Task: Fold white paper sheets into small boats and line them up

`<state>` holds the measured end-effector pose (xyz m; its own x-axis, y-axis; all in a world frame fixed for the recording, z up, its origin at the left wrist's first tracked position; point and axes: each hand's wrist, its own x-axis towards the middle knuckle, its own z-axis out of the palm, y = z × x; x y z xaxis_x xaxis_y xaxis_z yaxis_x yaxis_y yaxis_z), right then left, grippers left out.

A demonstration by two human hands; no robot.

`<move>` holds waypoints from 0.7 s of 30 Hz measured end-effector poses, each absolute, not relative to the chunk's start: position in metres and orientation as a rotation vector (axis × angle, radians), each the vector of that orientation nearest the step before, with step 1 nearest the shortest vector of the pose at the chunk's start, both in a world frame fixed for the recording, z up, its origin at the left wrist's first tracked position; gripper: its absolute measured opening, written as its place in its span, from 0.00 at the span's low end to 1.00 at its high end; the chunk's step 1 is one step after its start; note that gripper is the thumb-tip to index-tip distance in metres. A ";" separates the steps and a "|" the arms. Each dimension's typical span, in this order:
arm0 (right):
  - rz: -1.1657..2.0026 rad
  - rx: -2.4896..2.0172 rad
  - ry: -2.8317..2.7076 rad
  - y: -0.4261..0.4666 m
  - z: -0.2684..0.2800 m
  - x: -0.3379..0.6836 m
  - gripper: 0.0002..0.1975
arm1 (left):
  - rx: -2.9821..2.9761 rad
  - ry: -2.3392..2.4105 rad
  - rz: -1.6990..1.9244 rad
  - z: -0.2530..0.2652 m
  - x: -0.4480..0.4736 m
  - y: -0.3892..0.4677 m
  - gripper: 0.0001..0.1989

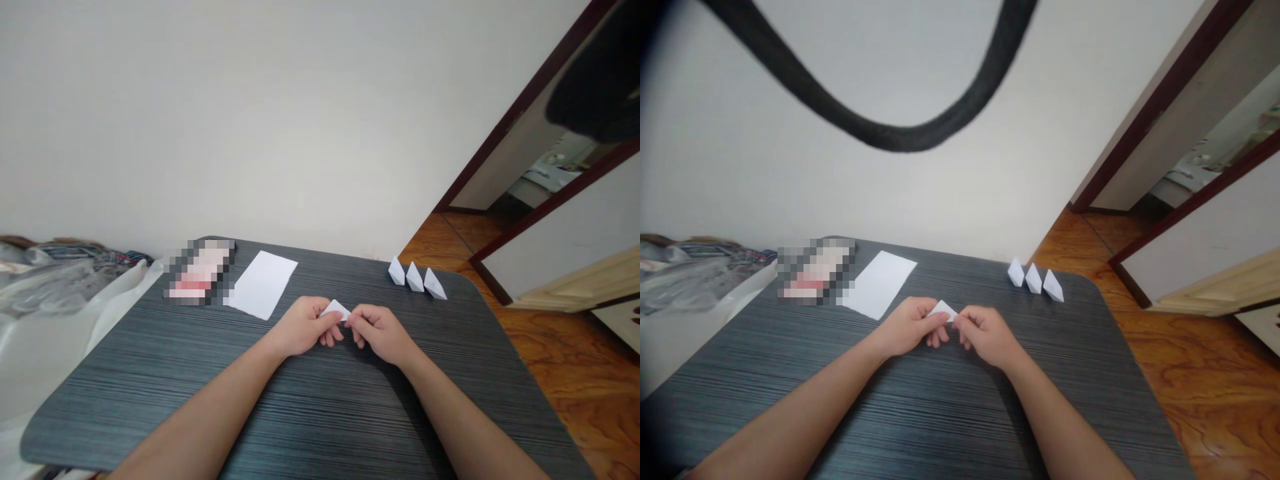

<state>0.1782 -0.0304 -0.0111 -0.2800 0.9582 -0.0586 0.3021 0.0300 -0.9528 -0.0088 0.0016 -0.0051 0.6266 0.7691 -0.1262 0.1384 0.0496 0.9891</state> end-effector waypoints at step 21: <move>1.241 -1.270 -1.774 -0.032 -0.009 0.179 0.12 | 1.474 0.801 0.638 0.000 -0.011 0.003 0.20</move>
